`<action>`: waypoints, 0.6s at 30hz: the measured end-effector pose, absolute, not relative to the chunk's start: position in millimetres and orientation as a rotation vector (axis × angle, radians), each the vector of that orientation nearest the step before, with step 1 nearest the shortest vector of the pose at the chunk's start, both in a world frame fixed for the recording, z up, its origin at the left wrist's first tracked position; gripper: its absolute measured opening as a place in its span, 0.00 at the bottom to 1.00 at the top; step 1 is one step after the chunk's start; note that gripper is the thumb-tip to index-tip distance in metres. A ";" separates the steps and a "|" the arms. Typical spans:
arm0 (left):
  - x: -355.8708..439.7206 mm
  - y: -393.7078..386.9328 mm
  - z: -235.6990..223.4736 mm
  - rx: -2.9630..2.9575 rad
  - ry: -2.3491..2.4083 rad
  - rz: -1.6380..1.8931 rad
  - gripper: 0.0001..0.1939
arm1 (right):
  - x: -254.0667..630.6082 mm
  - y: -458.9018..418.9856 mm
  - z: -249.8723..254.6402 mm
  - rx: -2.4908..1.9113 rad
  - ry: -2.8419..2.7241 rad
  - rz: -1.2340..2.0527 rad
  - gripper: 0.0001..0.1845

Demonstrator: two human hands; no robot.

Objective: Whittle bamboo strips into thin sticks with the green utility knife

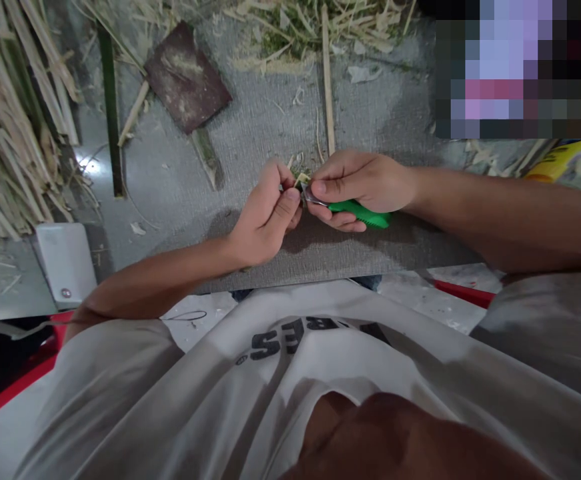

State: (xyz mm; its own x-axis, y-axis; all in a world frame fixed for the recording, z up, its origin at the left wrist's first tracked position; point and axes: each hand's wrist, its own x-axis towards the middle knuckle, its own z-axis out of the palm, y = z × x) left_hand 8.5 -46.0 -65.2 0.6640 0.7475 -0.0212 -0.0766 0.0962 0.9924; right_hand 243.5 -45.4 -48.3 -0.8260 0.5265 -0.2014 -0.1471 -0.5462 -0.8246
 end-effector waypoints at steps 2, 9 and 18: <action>9.3 -47.2 -66.4 1.353 0.593 0.706 0.26 | 244.2 -44.9 -48.6 -0.576 -1.210 2.382 0.29; 11.9 -46.1 -69.5 1.356 0.784 0.764 0.24 | 230.2 -45.8 -60.4 -0.545 -1.262 2.162 0.30; 8.1 -59.0 -44.4 1.315 0.516 0.770 0.21 | 244.1 -17.4 -90.5 -0.742 -0.945 1.471 0.22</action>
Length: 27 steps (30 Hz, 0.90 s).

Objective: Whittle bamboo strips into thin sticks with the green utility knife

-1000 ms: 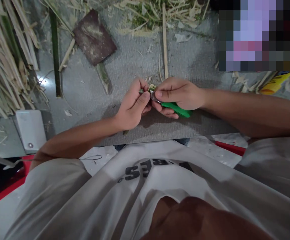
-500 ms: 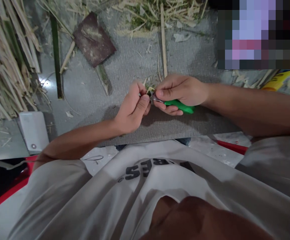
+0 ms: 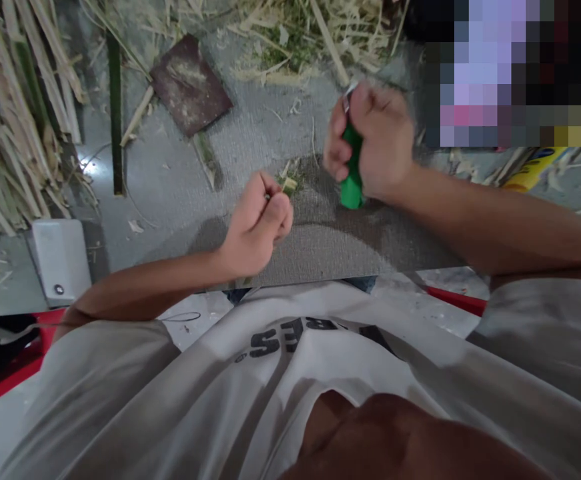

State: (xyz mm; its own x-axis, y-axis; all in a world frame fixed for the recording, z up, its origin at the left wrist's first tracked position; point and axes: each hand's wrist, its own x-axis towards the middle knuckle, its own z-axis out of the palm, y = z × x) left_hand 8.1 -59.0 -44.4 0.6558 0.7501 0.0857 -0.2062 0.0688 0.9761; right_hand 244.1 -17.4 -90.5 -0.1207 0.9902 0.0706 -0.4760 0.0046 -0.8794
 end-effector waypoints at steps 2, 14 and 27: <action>10.5 -52.1 -50.4 1.251 0.572 0.762 0.23 | 234.7 -33.4 -81.9 -0.630 -1.114 1.608 0.29; 2.6 -54.1 -65.2 1.235 0.720 0.583 0.22 | 227.9 -71.0 -64.8 -0.570 -1.207 2.163 0.28; -3.3 -46.1 -79.3 1.880 0.667 0.705 0.19 | 226.1 -69.1 -59.2 -0.663 -1.157 2.269 0.31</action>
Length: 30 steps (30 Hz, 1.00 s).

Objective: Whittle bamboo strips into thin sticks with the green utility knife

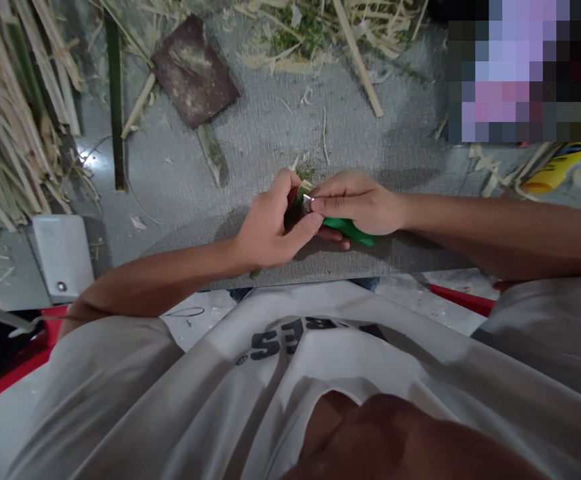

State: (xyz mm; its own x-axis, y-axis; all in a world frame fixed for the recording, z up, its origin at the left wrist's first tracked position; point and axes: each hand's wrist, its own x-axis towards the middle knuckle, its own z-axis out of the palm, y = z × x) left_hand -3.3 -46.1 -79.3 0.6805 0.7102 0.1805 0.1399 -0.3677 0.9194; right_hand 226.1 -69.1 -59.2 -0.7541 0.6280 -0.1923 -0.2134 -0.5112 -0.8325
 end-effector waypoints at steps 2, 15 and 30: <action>-2.9 -47.5 -78.8 1.897 0.697 0.674 0.20 | 227.5 -67.7 -58.4 -0.671 -1.124 2.309 0.30; -2.5 -34.1 -76.4 2.064 0.693 0.419 0.35 | 233.6 -62.6 -66.2 -0.589 -1.075 2.465 0.27; -1.1 -34.9 -72.7 2.083 0.783 0.435 0.37 | 222.4 -73.9 -65.0 -0.745 -1.210 2.018 0.33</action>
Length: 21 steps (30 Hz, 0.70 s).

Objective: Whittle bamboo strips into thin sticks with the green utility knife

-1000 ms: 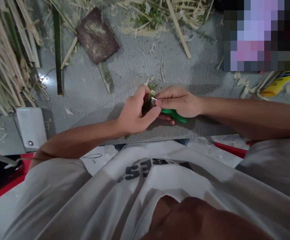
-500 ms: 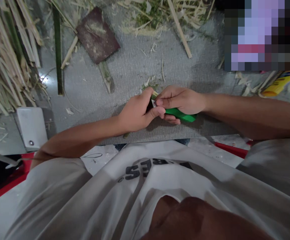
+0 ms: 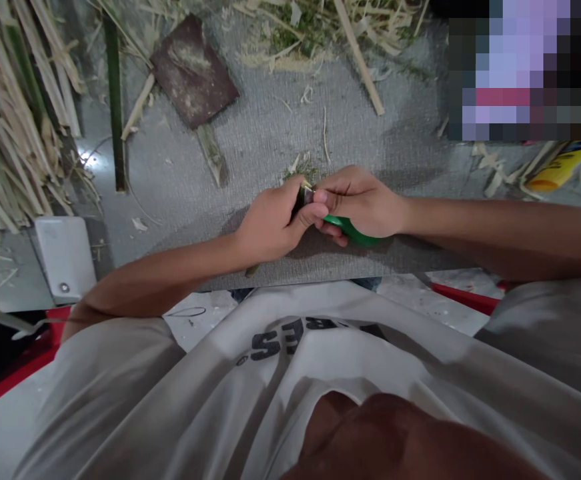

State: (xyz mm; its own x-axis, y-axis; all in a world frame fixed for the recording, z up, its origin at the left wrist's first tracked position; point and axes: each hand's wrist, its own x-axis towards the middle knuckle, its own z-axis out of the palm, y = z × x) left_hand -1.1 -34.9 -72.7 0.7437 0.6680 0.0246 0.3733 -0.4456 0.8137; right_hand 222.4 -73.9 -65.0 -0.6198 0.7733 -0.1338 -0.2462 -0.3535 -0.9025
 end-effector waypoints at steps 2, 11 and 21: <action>-0.7 -35.1 -72.4 2.054 0.749 0.454 0.35 | 226.1 -69.2 -62.2 -0.725 -1.183 2.184 0.32; -3.1 -34.8 -81.7 2.069 0.751 0.517 0.34 | 229.4 -64.6 -60.1 -0.684 -1.113 2.347 0.33; -0.8 -35.1 -75.4 2.055 0.741 0.495 0.34 | 230.0 -64.8 -64.9 -0.643 -1.075 2.372 0.30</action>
